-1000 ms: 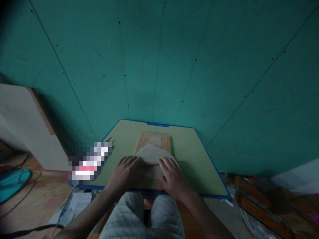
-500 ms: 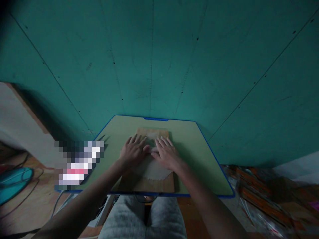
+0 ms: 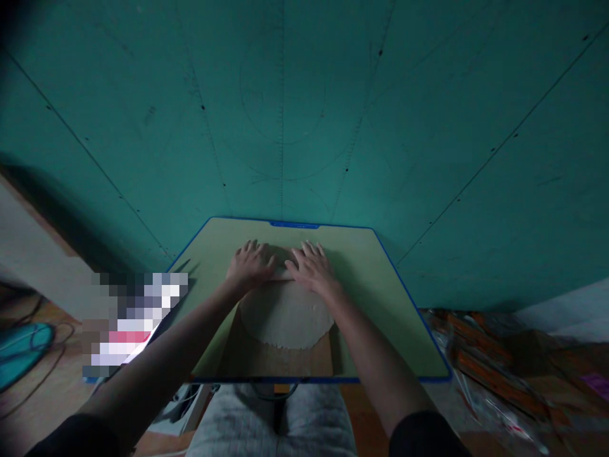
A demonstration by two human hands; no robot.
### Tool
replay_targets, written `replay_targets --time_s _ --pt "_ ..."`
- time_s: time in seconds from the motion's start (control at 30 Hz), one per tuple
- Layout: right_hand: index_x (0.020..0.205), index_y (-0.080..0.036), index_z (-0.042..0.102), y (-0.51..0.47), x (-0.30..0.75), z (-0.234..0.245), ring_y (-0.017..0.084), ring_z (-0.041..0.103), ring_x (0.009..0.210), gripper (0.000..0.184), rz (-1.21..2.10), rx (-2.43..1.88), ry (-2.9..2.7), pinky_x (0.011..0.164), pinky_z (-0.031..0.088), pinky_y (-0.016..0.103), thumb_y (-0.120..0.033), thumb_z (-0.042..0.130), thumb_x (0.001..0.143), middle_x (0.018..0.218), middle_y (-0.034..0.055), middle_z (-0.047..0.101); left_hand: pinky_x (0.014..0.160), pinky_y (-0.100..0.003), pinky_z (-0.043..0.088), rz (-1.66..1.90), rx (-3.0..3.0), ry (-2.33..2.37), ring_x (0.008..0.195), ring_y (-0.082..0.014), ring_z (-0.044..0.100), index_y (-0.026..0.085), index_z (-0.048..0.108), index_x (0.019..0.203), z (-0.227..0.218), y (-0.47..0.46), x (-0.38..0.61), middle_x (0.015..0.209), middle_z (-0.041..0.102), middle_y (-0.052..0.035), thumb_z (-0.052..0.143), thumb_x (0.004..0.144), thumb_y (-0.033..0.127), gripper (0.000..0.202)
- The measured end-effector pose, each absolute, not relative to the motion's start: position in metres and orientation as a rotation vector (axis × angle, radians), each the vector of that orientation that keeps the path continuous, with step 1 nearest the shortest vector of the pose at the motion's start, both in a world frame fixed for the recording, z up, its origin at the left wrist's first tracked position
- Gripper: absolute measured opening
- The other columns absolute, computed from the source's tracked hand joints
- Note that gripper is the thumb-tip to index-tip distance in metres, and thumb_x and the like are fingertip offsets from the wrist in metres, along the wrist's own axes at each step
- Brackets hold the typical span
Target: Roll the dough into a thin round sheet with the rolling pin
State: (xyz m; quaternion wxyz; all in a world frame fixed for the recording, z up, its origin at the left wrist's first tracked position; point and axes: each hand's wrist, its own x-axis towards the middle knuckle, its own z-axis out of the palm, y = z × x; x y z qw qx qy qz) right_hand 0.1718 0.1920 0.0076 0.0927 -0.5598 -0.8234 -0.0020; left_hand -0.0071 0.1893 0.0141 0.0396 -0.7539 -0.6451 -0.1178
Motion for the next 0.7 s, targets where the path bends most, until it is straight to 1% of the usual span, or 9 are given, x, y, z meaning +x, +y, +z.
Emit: replay_targets --time_s 0.07,0.17,0.27,0.33,0.43,0.53,0.6,0.7 --pt "0.141 -0.013 0.051 0.177 0.172 0.007 0.028 0.032 0.144 0.056 -0.051 -1.657 -2.425 0.119 0.017 0.047 -0.047 0.034 0.100 0.151 0.0162 0.042 0.104 -0.047 0.037 -0.390 -2.300 -1.906 0.131 -0.0349 0.045 0.011 0.058 0.124 0.012 0.175 -0.007 0.138 0.052 -0.0214 0.040 0.096 0.045 0.049" --pt "0.140 -0.009 0.051 0.151 0.172 0.005 0.028 0.032 0.143 0.057 -0.086 -1.631 -2.403 0.119 0.017 0.048 -0.045 0.033 0.100 0.151 0.0173 0.043 0.106 -0.048 0.036 -0.390 -2.325 -1.824 0.133 -0.0339 0.044 0.015 0.060 0.123 0.009 0.152 -0.007 0.140 0.053 -0.0171 0.039 0.097 0.043 0.044" --pt "0.137 -0.008 0.053 0.123 0.173 0.002 0.028 0.039 0.139 0.054 -0.086 -1.596 -2.395 0.118 0.021 0.048 -0.042 0.034 0.099 0.145 0.0166 0.051 0.105 -0.049 0.037 -0.394 -2.351 -1.772 0.129 -0.0328 0.047 0.017 0.064 0.115 0.009 0.128 -0.009 0.137 0.056 -0.0155 0.038 0.098 0.041 0.039" --pt "0.136 -0.007 0.054 0.105 0.174 -0.001 0.027 0.046 0.133 0.052 -0.088 -1.576 -2.378 0.117 0.025 0.046 -0.039 0.035 0.099 0.141 0.0157 0.055 0.103 -0.049 0.038 -0.422 -2.390 -1.722 0.125 -0.0318 0.051 0.017 0.064 0.114 0.008 0.112 -0.011 0.132 0.059 -0.0148 0.038 0.099 0.041 0.038" --pt "0.137 -0.006 0.052 0.077 0.175 -0.008 0.028 0.048 0.129 0.049 -0.128 -1.553 -2.329 0.115 0.030 0.046 -0.032 0.038 0.097 0.139 0.0164 0.056 0.103 -0.049 0.038 -0.497 -2.446 -1.636 0.118 -0.0300 0.054 0.017 0.059 0.120 0.004 0.088 -0.016 0.128 0.061 -0.0134 0.038 0.099 0.039 0.037" --pt "0.139 -0.008 0.049 0.054 0.178 -0.014 0.029 0.045 0.131 0.050 -0.158 -1.507 -2.298 0.113 0.033 0.047 -0.028 0.041 0.094 0.139 0.0165 0.055 0.103 -0.050 0.038 -0.564 -2.464 -1.594 0.113 -0.0302 0.054 0.015 0.055 0.125 -0.001 0.068 -0.020 0.123 0.062 -0.0147 0.043 0.097 0.039 0.039" --pt "0.140 -0.010 0.048 0.044 0.180 -0.016 0.028 0.044 0.132 0.051 -0.165 -1.476 -2.291 0.111 0.036 0.046 -0.027 0.044 0.092 0.140 0.0154 0.054 0.103 -0.051 0.038 -0.598 -2.479 -1.578 0.113 -0.0306 0.054 0.015 0.053 0.128 -0.004 0.057 -0.022 0.120 0.061 -0.0150 0.046 0.095 0.040 0.042" --pt "0.140 -0.013 0.048 0.035 0.184 -0.016 0.029 0.046 0.129 0.052 -0.181 -1.458 -2.292 0.106 0.040 0.047 -0.027 0.048 0.090 0.139 0.0141 0.055 0.105 -0.052 0.035 -0.635 -2.513 -1.556 0.115 -0.0302 0.051 0.016 0.050 0.132 -0.004 0.048 -0.025 0.122 0.059 -0.0142 0.049 0.094 0.039 0.044"
